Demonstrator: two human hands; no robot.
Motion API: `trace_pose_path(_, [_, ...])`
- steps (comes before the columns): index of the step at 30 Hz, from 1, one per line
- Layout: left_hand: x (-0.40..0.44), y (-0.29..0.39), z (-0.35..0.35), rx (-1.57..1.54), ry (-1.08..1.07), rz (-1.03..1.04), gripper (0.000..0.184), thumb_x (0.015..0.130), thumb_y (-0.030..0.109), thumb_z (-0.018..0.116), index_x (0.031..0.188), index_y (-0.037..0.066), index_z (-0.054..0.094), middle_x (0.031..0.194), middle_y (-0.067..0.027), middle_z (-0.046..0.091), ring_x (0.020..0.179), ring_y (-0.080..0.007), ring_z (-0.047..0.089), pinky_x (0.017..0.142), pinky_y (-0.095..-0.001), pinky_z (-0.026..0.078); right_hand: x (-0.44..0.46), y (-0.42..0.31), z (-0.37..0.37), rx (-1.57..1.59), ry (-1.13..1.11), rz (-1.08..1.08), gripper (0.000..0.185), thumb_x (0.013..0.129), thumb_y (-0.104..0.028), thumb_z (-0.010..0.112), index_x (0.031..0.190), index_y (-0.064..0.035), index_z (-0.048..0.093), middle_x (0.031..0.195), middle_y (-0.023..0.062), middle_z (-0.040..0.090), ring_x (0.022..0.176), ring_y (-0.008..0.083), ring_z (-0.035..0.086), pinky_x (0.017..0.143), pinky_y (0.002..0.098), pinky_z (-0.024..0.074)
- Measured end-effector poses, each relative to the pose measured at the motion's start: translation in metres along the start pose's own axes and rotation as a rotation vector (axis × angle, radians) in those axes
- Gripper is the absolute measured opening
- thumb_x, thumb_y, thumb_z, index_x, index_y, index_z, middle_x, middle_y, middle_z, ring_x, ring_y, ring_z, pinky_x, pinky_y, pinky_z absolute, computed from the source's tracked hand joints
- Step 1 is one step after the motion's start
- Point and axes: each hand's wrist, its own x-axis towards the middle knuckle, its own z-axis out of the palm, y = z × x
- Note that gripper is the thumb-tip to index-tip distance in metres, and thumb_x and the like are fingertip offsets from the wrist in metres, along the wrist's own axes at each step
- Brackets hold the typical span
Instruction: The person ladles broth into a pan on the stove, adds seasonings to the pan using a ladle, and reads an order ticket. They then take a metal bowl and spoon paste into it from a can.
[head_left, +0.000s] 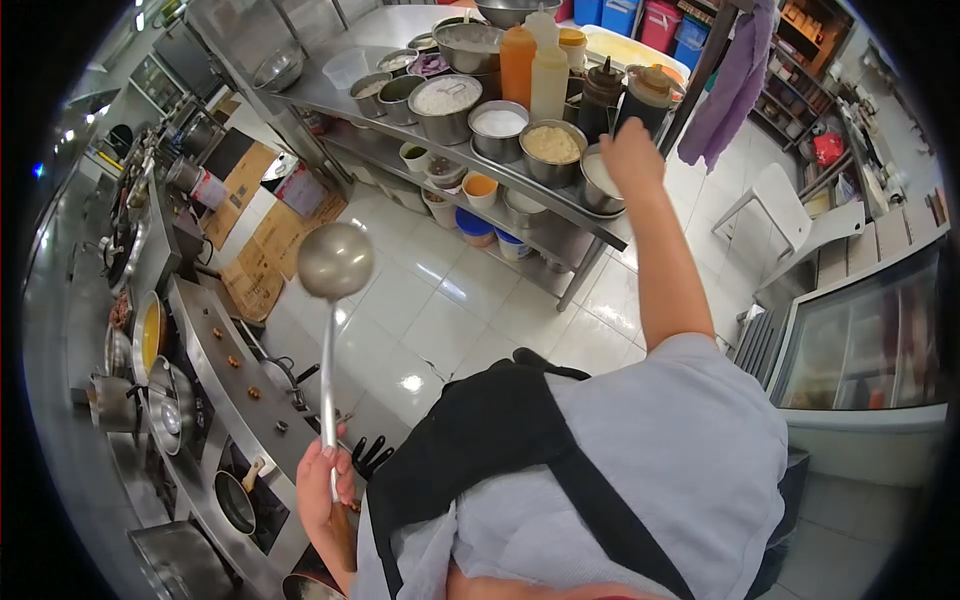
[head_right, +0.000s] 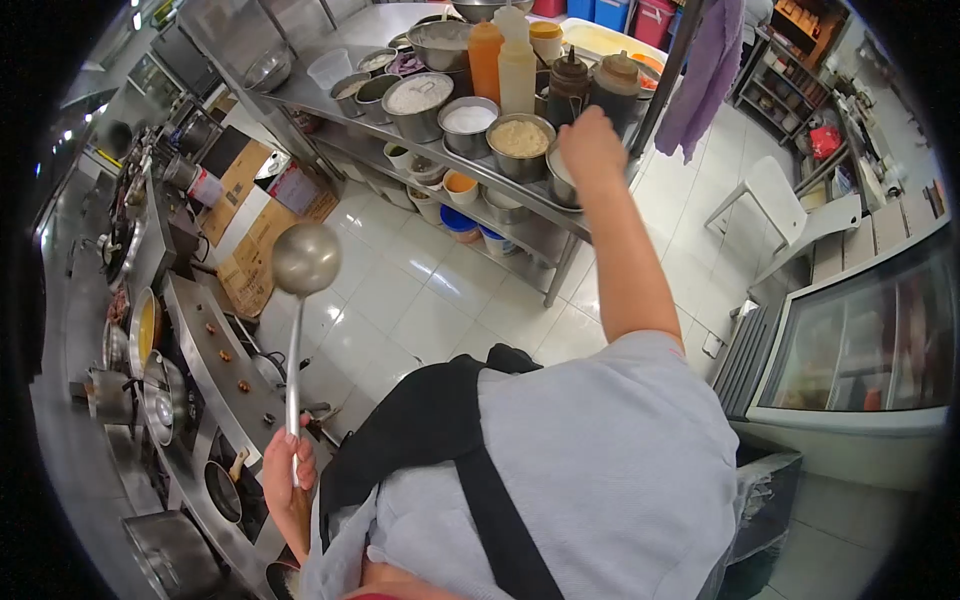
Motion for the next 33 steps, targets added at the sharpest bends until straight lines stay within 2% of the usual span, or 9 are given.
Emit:
trace_pose_path(4, [0.037,0.036,0.052,0.057,-0.18,-0.117,0.046,0.091,0.02,0.054,0.129,-0.004,0.048,0.067,-0.0031,0.047,0.043,-0.0062,0.04,0.035,-0.0206,0.033,0.052,0.038,0.042,0.096,0.069,-0.149,0.043,0.086,-0.035,0.06,0.111,-0.0003,0.056,0.107,0.0215,0.064,0.096,0.0388,0.063,0.084,0.0446,0.0502])
trace_pose_path(6, [0.054,0.046,0.075,0.046,-0.233,-0.116,0.048,0.09,0.02,0.056,0.131,-0.005,0.046,0.067,-0.0045,0.048,0.043,-0.0063,0.041,0.035,-0.0205,0.033,0.067,0.038,0.051,0.367,-0.162,-0.298,0.036,0.086,-0.035,0.06,0.104,-0.0037,0.062,0.102,0.0208,0.064,0.094,0.0386,0.062,0.081,0.0439,0.0489])
trace_pose_path(8, [0.064,0.057,0.097,0.033,-0.328,-0.168,0.048,0.09,0.02,0.056,0.13,-0.006,0.046,0.067,-0.0054,0.049,0.042,-0.0065,0.041,0.034,-0.0204,0.034,0.065,0.041,0.051,0.337,-0.157,-0.327,0.029,0.089,-0.031,0.057,0.098,-0.0038,0.063,0.098,0.0208,0.063,0.093,0.039,0.06,0.077,0.0441,0.0479])
trace_pose_path(12, [0.077,0.069,0.131,0.047,-0.422,-0.214,0.049,0.09,0.019,0.056,0.129,-0.008,0.045,0.067,-0.0064,0.05,0.041,-0.0066,0.041,0.034,-0.0202,0.034,0.045,0.063,0.004,0.324,-0.014,-0.511,0.022,0.092,-0.023,0.054,0.094,-0.0022,0.063,0.096,0.0195,0.064,0.088,0.0375,0.061,0.075,0.042,0.0489])
trace_pose_path(14, [0.081,0.071,0.142,0.052,-0.46,-0.224,0.051,0.089,0.02,0.057,0.129,-0.01,0.045,0.067,-0.0071,0.051,0.04,-0.0068,0.041,0.034,-0.02,0.034,0.04,0.083,-0.011,0.568,0.092,-0.589,0.018,0.092,-0.018,0.057,0.096,-0.0016,0.063,0.092,0.0162,0.065,0.084,0.0338,0.062,0.073,0.0379,0.0497])
trace_pose_path(20, [0.095,0.079,0.162,0.122,-0.431,-0.253,0.055,0.087,0.021,0.059,0.131,-0.009,0.044,0.066,-0.0072,0.051,0.041,-0.0071,0.039,0.034,-0.0203,0.032,0.021,0.144,0.036,0.609,0.255,-0.64,0.01,0.087,-0.003,0.063,0.096,-0.0013,0.06,0.079,0.0142,0.063,0.066,0.0269,0.063,0.059,0.0324,0.0499])
trace_pose_path(23, [0.106,0.084,0.166,0.132,-0.464,-0.244,0.055,0.088,0.022,0.058,0.131,-0.009,0.044,0.066,-0.0066,0.051,0.041,-0.0071,0.04,0.034,-0.0205,0.033,-0.008,0.144,0.064,0.857,0.124,-0.396,0.009,0.093,-0.009,0.058,0.098,-0.0009,0.056,0.07,0.0074,0.059,0.057,0.0118,0.059,0.052,0.0251,0.0461])
trace_pose_path(27, [0.121,0.093,0.161,0.188,-0.496,-0.25,0.056,0.089,0.023,0.057,0.132,-0.009,0.042,0.066,-0.006,0.05,0.041,-0.007,0.041,0.034,-0.0205,0.034,-0.022,0.128,0.065,1.165,0.177,-0.042,0.015,0.099,-0.016,0.047,0.094,-0.0026,0.051,0.07,0.0068,0.058,0.051,0.0106,0.055,0.047,0.0239,0.0461])
trace_pose_path(33, [0.141,0.102,0.155,0.202,-0.633,-0.304,0.054,0.091,0.024,0.055,0.13,-0.01,0.041,0.067,-0.0047,0.049,0.042,-0.0066,0.043,0.033,-0.0205,0.036,-0.015,0.13,0.067,1.483,0.199,0.346,0.017,0.097,-0.02,0.047,0.095,-0.0028,0.048,0.071,0.0102,0.057,0.049,0.0144,0.055,0.044,0.028,0.0481])
